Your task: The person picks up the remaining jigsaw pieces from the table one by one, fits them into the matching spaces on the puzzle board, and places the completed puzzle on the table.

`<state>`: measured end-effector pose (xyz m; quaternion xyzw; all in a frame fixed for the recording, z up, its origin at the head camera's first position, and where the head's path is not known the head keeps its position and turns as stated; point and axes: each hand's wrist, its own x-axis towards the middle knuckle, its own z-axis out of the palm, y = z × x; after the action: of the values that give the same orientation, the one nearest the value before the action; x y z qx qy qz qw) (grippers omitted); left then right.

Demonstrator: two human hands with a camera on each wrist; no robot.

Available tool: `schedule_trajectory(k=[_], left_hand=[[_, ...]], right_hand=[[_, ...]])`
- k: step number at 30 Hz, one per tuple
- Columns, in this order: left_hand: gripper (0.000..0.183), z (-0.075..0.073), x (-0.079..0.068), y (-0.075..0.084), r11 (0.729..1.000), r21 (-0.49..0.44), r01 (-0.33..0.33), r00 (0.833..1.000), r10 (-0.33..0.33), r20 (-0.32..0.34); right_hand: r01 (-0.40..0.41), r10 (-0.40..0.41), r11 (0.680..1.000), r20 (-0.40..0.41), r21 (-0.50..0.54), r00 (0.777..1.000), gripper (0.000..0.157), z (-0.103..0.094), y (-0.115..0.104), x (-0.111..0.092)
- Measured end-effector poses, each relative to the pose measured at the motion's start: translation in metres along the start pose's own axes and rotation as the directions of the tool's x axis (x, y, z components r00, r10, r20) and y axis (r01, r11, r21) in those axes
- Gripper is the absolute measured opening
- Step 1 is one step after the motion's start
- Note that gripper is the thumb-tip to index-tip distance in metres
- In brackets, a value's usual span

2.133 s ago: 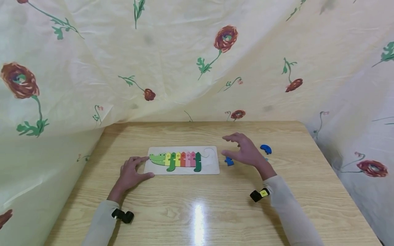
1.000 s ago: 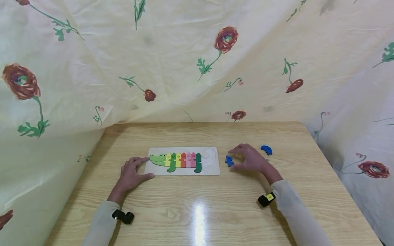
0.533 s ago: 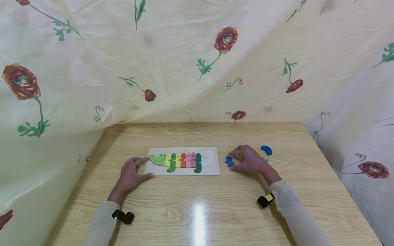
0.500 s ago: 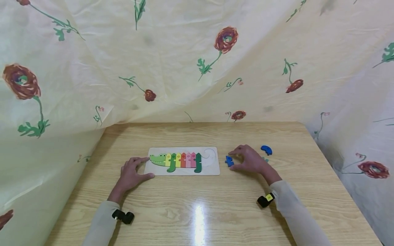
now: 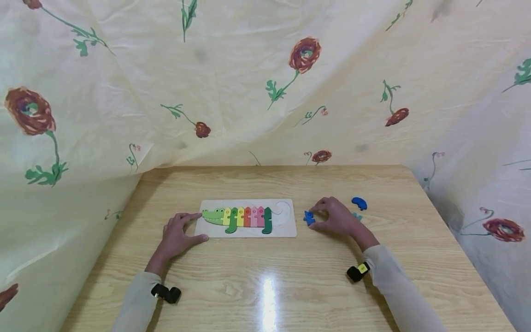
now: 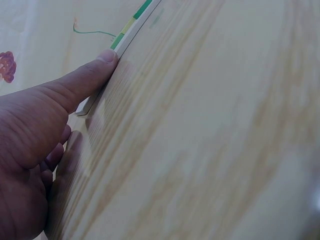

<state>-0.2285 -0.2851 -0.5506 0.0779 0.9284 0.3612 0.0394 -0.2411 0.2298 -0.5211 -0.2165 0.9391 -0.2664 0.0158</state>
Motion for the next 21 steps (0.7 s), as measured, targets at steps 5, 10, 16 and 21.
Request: schedule_trajectory(k=[5, 10, 16, 21], left_hand=[[0.087, 0.0008, 0.0001, -0.0008, 1.000, 0.006, -0.007, 1.000, 0.007, 0.001], [0.087, 0.0007, 0.0001, -0.0010, 1.000, 0.014, -0.003, 1.000, 0.003, 0.001], [0.088, 0.0014, 0.0008, -0.0001, 1.000, 0.016, -0.002, 1.000, 0.002, 0.008], [0.088, 0.0016, 0.0004, -0.0014, 1.000, 0.012, -0.001, 1.000, 0.001, 0.006]], right_hand=[[0.020, -0.020, 1.000, -0.011, 0.005, 1.000, 0.039, 0.0011, 0.0007, -0.0014], [0.047, -0.047, 0.999, -0.028, -0.008, 0.999, 0.038, 0.0019, 0.0010, -0.0011], [0.043, -0.044, 0.999, -0.038, -0.012, 0.998, 0.038, 0.0010, 0.0003, -0.0016], [0.037, -0.038, 0.999, -0.049, -0.030, 0.998, 0.040, 0.0006, -0.0014, -0.0014]])
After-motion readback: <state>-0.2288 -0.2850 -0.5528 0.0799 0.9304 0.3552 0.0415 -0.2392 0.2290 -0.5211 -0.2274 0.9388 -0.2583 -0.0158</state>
